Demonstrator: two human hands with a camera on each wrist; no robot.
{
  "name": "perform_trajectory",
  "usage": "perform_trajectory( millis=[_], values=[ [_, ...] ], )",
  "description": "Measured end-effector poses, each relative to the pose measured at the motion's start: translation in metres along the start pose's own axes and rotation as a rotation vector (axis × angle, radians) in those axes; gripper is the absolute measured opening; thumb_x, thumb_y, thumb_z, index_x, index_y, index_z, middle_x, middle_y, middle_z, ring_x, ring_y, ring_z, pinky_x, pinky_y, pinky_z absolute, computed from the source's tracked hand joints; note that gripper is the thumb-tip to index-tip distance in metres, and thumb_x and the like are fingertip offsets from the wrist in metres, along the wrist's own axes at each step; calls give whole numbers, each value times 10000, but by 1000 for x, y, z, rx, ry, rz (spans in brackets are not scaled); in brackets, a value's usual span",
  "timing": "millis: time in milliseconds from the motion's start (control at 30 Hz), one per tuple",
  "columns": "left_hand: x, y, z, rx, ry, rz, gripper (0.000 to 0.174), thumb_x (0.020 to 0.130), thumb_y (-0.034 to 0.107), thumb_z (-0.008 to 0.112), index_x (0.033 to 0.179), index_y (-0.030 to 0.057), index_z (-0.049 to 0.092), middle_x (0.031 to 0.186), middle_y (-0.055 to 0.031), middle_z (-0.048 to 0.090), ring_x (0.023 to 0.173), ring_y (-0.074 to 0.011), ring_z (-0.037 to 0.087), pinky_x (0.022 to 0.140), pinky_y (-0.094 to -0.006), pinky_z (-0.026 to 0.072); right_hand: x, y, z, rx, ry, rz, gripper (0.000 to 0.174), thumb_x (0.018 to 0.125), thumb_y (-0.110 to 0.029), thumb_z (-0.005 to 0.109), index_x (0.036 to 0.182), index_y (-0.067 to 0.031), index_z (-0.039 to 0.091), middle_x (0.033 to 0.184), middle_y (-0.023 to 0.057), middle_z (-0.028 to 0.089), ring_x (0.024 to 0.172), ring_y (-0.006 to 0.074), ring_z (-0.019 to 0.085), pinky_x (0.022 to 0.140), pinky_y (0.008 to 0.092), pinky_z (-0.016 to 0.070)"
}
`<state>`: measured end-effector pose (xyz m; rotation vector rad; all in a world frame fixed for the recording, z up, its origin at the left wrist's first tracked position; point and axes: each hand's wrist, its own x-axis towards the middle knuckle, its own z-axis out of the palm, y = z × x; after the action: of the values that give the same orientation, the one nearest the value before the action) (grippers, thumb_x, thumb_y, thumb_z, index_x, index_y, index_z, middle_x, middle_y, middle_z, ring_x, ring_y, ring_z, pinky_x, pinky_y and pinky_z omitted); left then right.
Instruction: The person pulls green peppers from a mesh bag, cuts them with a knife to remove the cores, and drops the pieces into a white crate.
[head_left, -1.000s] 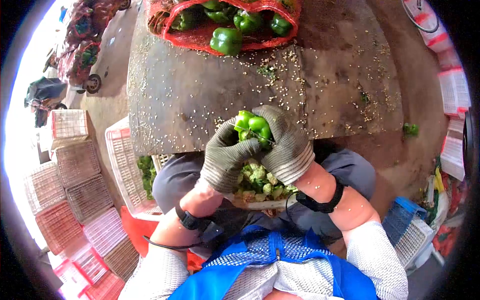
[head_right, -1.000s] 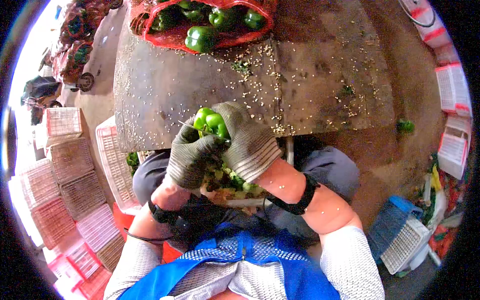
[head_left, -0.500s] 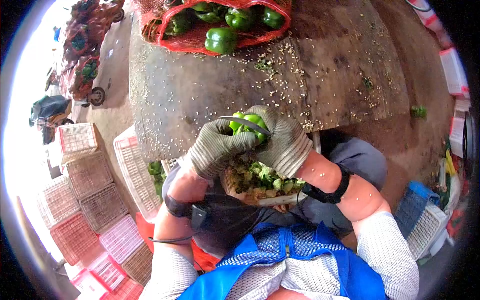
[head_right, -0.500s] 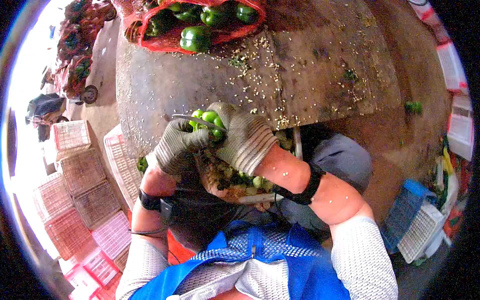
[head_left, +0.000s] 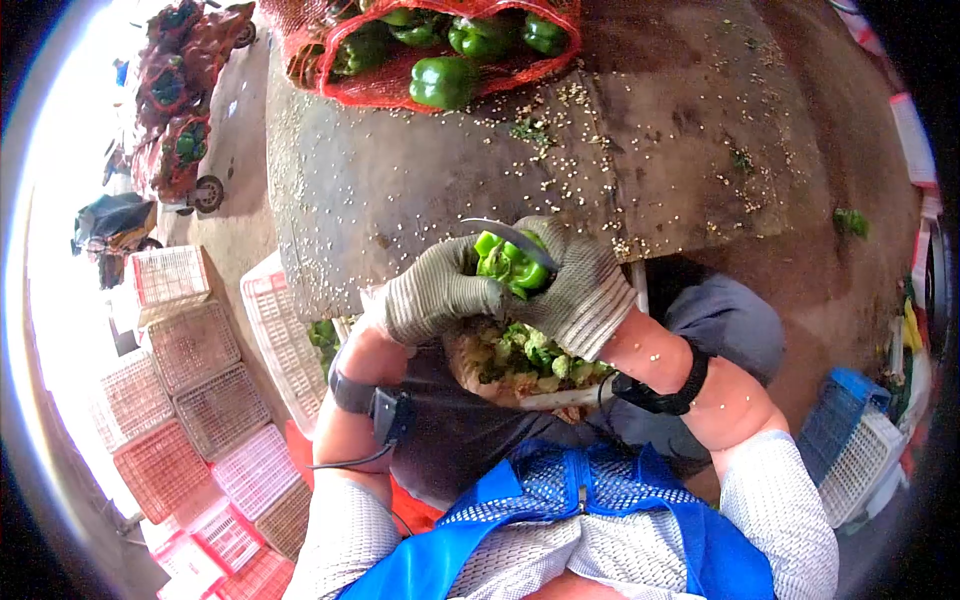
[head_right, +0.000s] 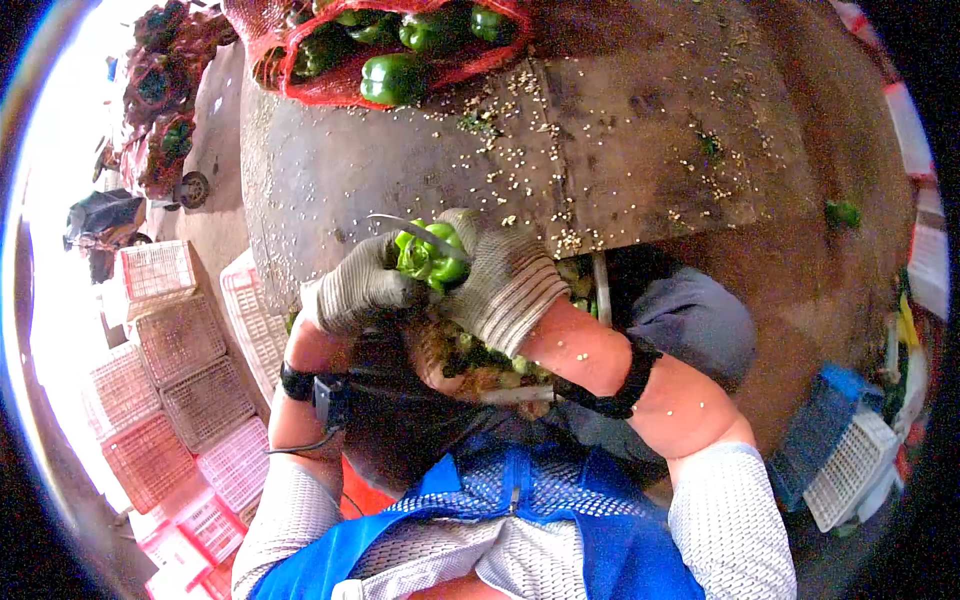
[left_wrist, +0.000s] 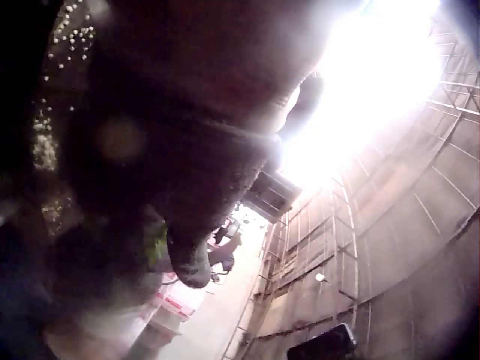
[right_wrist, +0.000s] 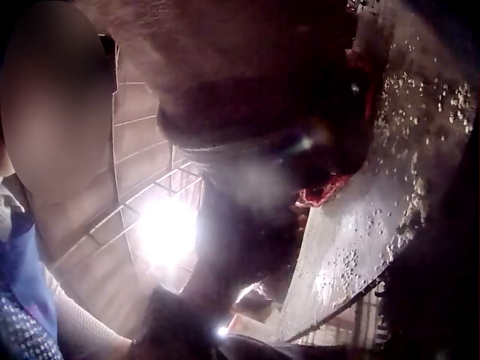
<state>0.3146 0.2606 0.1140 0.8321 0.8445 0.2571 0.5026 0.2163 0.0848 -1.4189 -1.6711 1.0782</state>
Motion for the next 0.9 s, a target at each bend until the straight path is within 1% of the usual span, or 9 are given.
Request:
perform_trajectory(
  millis=[167,233,333,433,533,633,733,833,900],
  values=[
    [-8,7,5,-40,79,-19,424,814,32,764,1219,23,639,1119,-14,687,1010,-104,620,914,-287,516,1,-1,-2,3,-39,-6,577,681,-249,858,1175,-87,607,1050,125,662,952,307,662,820,382,540],
    [-26,7,13,31,123,150,417,819,37,762,1218,27,638,1110,4,689,1001,-103,619,912,-292,517,0,-8,-7,-12,-40,-30,523,717,-257,833,1168,-79,635,1020,117,690,933,274,686,811,357,548],
    [-35,7,10,299,112,235,374,835,9,722,1200,39,643,1068,13,703,969,-96,613,877,-295,519,0,-18,-19,1,-192,150,479,742,-269,808,1148,-68,652,945,107,715,882,253,705,778,357,558],
    [-33,-3,-5,834,60,62,329,814,10,703,1138,52,659,955,-13,717,902,-103,614,801,-316,528,-4,-2,-14,164,-185,74,483,756,-242,783,1174,-52,634,918,94,714,838,196,693,759,352,556],
    [-33,-18,-11,505,1,4,287,822,54,700,1105,49,655,900,-5,702,852,-138,630,768,-341,529,0,-2,-19,403,-242,187,472,777,-214,779,1190,-45,629,961,62,708,865,154,670,783,319,543],
    [-23,-26,-6,299,-36,-250,319,867,49,663,1185,32,650,1083,-55,696,980,-142,630,867,-329,520,9,0,-25,662,-263,332,431,795,-224,788,1160,-35,659,1016,24,702,900,118,646,803,276,528],
    [-7,-64,-5,206,-50,-291,375,907,102,659,1271,42,596,1201,-76,656,1099,-168,599,937,-332,496,14,0,-31,732,-232,504,428,803,-292,782,1134,-41,679,993,35,704,872,101,642,740,263,523],
    [-16,-55,-12,281,42,58,557,866,151,728,1362,30,504,1343,-114,571,1216,-227,553,1008,-363,473,16,4,-30,765,-213,515,489,800,-357,788,1148,-34,671,981,29,703,868,104,643,726,259,522],
    [-29,-24,-1,954,386,434,851,720,206,857,1424,31,412,1457,-190,447,1289,-336,507,1054,-399,450,19,8,-15,770,-175,362,566,788,-408,800,1175,-25,647,999,29,700,876,123,650,752,275,536]
  ],
)
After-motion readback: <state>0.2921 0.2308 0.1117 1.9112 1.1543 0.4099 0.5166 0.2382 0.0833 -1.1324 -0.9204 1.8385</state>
